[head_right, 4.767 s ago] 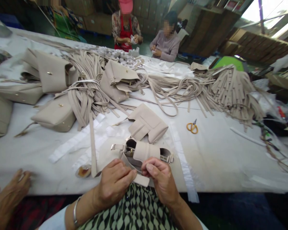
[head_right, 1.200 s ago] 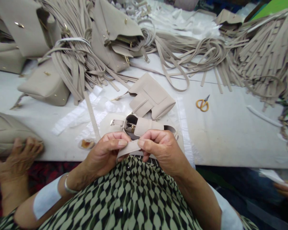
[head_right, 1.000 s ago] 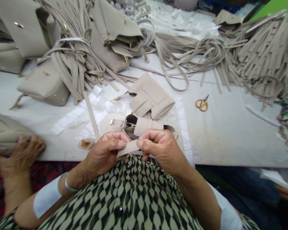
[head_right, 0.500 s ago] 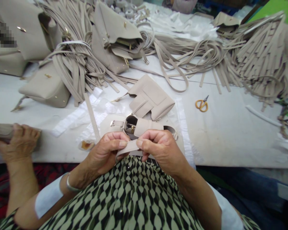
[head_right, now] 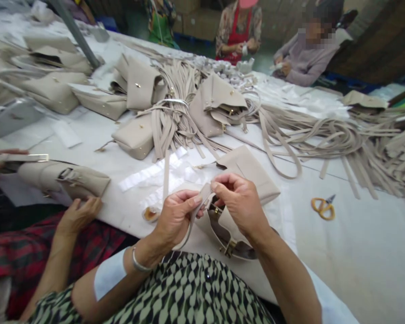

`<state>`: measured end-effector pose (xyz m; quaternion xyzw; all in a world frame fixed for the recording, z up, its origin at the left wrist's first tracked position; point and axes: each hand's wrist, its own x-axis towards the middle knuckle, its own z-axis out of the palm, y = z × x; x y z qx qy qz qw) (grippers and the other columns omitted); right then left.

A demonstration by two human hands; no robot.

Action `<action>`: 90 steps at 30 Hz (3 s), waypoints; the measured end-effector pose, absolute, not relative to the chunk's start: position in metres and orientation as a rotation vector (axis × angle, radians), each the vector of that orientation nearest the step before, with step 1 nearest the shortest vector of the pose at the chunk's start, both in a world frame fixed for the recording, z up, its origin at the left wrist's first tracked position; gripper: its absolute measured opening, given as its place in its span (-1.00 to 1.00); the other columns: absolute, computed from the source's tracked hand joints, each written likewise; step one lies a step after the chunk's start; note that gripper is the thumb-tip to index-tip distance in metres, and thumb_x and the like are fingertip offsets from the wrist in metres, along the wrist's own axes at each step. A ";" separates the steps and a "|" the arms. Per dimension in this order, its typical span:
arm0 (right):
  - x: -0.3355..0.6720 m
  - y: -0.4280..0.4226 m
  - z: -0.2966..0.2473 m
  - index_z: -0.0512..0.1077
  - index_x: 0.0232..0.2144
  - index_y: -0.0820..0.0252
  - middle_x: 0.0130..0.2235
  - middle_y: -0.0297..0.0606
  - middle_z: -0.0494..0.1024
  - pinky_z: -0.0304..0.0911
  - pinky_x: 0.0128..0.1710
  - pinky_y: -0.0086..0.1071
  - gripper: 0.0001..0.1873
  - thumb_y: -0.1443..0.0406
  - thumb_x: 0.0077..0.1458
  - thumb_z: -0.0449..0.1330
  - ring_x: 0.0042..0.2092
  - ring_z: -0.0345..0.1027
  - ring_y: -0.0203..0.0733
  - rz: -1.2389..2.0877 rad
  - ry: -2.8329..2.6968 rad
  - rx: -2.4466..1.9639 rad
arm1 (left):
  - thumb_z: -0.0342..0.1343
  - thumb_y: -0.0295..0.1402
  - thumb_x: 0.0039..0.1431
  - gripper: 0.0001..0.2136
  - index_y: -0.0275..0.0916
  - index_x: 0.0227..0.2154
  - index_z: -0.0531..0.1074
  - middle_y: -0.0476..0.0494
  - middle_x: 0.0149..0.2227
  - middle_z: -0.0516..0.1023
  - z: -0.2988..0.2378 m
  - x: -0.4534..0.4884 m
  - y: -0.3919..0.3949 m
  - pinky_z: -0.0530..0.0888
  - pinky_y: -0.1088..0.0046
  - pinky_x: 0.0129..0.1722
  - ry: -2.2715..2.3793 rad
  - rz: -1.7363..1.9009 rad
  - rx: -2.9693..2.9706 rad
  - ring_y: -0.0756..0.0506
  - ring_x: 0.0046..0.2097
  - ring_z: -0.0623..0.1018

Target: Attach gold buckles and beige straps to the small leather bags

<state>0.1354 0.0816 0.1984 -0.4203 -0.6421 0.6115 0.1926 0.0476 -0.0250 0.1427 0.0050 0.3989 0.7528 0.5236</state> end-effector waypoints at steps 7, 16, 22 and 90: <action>0.106 0.060 0.203 0.48 -0.47 0.27 -0.55 -0.33 0.44 0.19 -0.56 -0.44 -0.78 0.19 -0.03 0.25 -0.57 0.25 -0.32 1.389 -2.213 -1.049 | 0.30 -0.30 -0.10 -0.79 -0.34 -0.43 0.51 -0.01 -0.56 0.51 0.141 0.021 -0.035 0.47 0.57 -0.48 1.277 2.025 0.083 0.05 -0.54 0.48; 0.090 0.043 0.200 0.46 -0.53 0.29 -0.59 -0.35 0.42 0.15 -0.64 -0.49 -0.76 0.18 -0.10 0.29 -0.61 0.18 -0.38 1.519 -2.147 -1.083 | 0.20 -0.28 0.03 -0.78 -0.34 -0.32 0.54 -0.09 -0.48 0.56 0.132 0.021 -0.047 0.46 0.52 -0.43 1.479 1.975 0.348 -0.01 -0.46 0.50; 0.089 0.043 0.191 0.46 -0.52 0.30 -0.58 -0.35 0.42 0.15 -0.68 -0.52 -0.78 0.21 -0.08 0.26 -0.61 0.18 -0.39 1.500 -2.168 -1.150 | 0.15 -0.29 0.08 -0.80 -0.33 -0.33 0.54 -0.13 -0.42 0.57 0.131 0.023 -0.049 0.45 0.50 -0.35 1.606 1.935 0.499 -0.04 -0.38 0.51; 0.110 0.060 0.170 0.26 -0.48 0.20 -0.59 -0.44 0.35 0.20 -0.60 -0.51 -0.76 0.17 0.02 0.18 -0.60 0.23 -0.39 1.922 -2.107 -1.033 | 0.27 -0.36 -0.07 -0.81 -0.40 -0.41 0.53 -0.06 -0.58 0.51 0.127 0.022 -0.045 0.37 0.57 -0.52 1.164 1.805 0.207 0.05 -0.54 0.44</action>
